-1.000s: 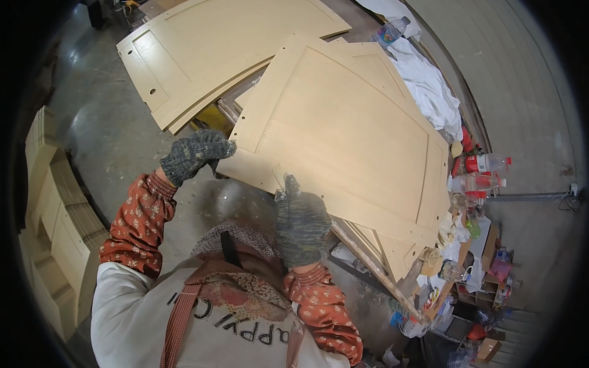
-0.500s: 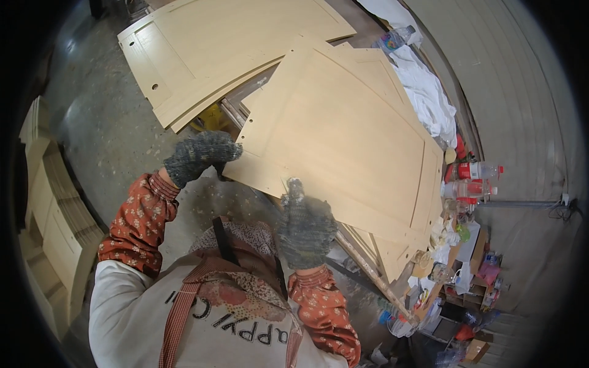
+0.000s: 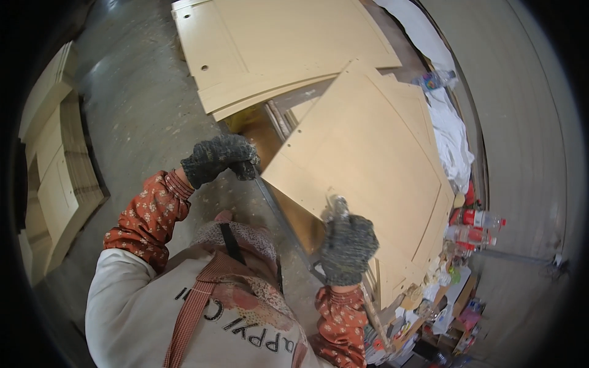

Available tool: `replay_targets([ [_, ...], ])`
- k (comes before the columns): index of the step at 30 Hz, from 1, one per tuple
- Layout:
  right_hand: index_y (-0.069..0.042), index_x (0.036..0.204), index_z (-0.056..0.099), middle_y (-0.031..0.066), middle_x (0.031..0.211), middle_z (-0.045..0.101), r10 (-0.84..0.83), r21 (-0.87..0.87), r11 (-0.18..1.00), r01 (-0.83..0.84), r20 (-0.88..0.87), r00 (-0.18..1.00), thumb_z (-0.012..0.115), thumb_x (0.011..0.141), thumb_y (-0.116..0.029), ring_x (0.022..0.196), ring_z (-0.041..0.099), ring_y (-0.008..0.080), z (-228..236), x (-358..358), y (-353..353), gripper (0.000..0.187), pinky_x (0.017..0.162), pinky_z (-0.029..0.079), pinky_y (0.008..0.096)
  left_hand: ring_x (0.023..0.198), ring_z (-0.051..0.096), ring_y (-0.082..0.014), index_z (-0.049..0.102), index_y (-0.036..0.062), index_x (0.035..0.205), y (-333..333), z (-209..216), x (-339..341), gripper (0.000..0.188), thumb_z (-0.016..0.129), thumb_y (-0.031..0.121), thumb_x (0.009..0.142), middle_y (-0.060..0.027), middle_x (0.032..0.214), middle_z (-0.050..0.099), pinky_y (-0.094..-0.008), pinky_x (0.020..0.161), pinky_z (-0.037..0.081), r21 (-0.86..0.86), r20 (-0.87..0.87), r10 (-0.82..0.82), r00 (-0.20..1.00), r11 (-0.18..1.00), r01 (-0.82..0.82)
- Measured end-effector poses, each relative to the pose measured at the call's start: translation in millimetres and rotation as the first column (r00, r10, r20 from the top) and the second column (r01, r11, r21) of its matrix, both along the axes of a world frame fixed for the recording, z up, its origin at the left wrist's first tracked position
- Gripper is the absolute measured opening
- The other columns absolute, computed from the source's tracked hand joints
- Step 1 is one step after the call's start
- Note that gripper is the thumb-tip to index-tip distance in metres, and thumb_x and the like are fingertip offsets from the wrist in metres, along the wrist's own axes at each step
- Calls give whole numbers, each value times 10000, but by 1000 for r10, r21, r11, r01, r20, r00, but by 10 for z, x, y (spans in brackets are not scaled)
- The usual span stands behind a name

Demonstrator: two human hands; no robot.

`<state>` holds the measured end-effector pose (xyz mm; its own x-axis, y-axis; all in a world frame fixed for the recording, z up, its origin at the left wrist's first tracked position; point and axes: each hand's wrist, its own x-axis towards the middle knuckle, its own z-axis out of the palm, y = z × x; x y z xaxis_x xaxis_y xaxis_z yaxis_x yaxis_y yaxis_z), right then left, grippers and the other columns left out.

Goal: The person applies filler into holes and edges of wooden panels with a stick, wipes the surfaces using cloths, sponges, and liquid from a bottle, and sands the panels with a sanding block.

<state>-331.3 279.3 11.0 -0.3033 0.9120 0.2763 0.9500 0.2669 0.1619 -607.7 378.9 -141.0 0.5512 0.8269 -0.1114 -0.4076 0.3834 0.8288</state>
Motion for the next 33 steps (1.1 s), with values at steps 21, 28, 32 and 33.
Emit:
replay_targets([
  [21,-117,1281,562,128,847,547,229,-81,966,-245,-165,959,604,842,-162,740,537,302,-462,-588,258,443,635,425,434,821,664,-171,617,-3,1095,-420,-450,-240,243,508,158,949,-102,932,676,-290,777,533,279,-442,301,845,942,-189],
  [28,-120,1307,536,121,824,525,251,-48,964,-263,-171,953,590,839,-166,722,527,286,-519,-613,383,473,603,411,425,778,671,-189,626,-24,1035,-270,-276,-193,272,491,199,960,-119,890,681,-294,738,536,-48,-420,124,899,986,-158],
  [32,-124,1237,592,95,818,572,165,-71,980,-187,-238,957,649,810,-144,688,537,275,-540,-623,375,432,579,423,422,785,673,-238,618,-36,1033,-302,-216,-182,260,494,180,956,-166,901,679,-331,744,545,-170,-193,150,970,968,-183],
  [33,-124,1237,592,95,818,572,156,-55,983,-174,-242,958,649,810,-144,688,537,275,-526,-632,372,432,579,423,422,785,673,-238,618,-36,1033,-297,-190,-184,260,494,180,956,-166,901,679,-331,744,545,-154,-198,139,970,973,-171],
])
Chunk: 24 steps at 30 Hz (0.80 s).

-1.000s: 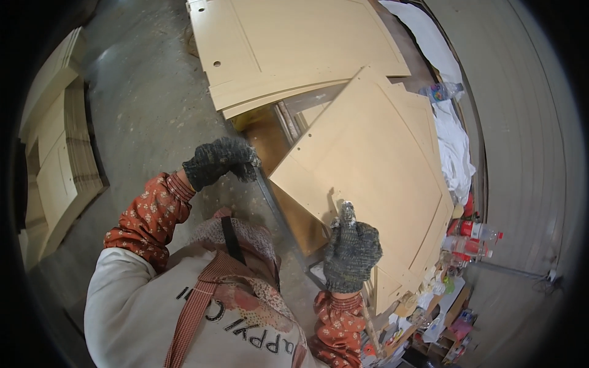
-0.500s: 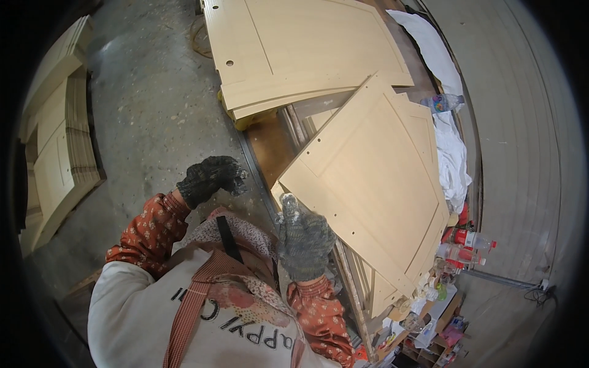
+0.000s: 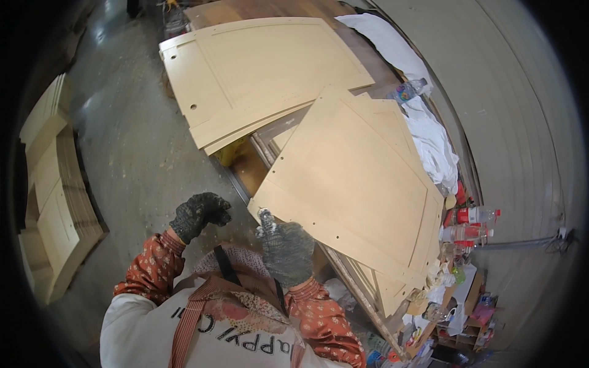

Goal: The person applies filler into holes and edges of wooden panels with a stick, wipes the surfaces using cloths, sponges, and liquid from a bottle, and sands the panels with a sanding block.

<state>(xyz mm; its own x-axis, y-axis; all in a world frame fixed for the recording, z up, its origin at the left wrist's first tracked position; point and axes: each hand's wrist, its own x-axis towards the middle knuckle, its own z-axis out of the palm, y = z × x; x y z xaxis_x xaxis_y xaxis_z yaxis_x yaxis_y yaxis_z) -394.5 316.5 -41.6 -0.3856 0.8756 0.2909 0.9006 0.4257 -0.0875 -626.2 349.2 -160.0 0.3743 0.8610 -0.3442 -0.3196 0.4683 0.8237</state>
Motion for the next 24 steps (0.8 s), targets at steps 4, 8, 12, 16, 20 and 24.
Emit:
replay_targets([
  [4,-69,1186,575,104,756,572,53,-87,995,-48,57,997,591,822,-202,658,548,282,52,-90,11,388,525,418,426,824,673,-272,598,-68,1033,48,-17,-34,248,493,139,946,-203,897,669,-349,751,548,-27,19,-27,999,999,28],
  [8,-55,1184,571,113,740,587,22,-237,970,-54,-137,990,586,822,-208,673,568,292,224,-112,47,394,565,449,425,865,666,-274,600,-67,1025,72,84,-12,229,540,125,915,-195,896,668,-358,799,539,2,87,-25,996,1000,25],
  [12,-73,1194,582,92,751,601,92,-204,970,-135,-211,973,566,838,-195,716,595,299,-56,23,-151,376,624,483,419,807,657,-260,612,-34,1014,55,126,32,201,594,114,880,-167,887,661,-368,732,544,-113,151,210,966,974,-194],
  [16,-80,1206,584,96,808,635,-181,-95,982,160,-288,940,546,865,-197,773,621,301,-50,81,-227,363,660,493,431,703,623,-218,615,-14,984,268,49,-63,194,617,141,866,-134,806,642,-342,624,520,-206,45,276,960,943,-261],
  [20,-85,1208,580,130,893,670,-391,-270,912,309,-342,855,551,897,-172,754,650,300,-12,603,-333,325,650,514,432,615,546,-157,620,-11,990,684,-169,-140,269,592,235,885,-94,756,617,-265,555,442,51,15,216,976,975,-216],
  [24,-58,1158,584,121,854,659,-256,125,739,662,-857,448,571,912,-135,728,652,246,-102,1139,-749,258,661,533,371,787,565,-162,613,-7,1029,1142,45,-520,252,507,211,958,-51,857,611,-276,716,466,539,-743,381,550,828,156],
])
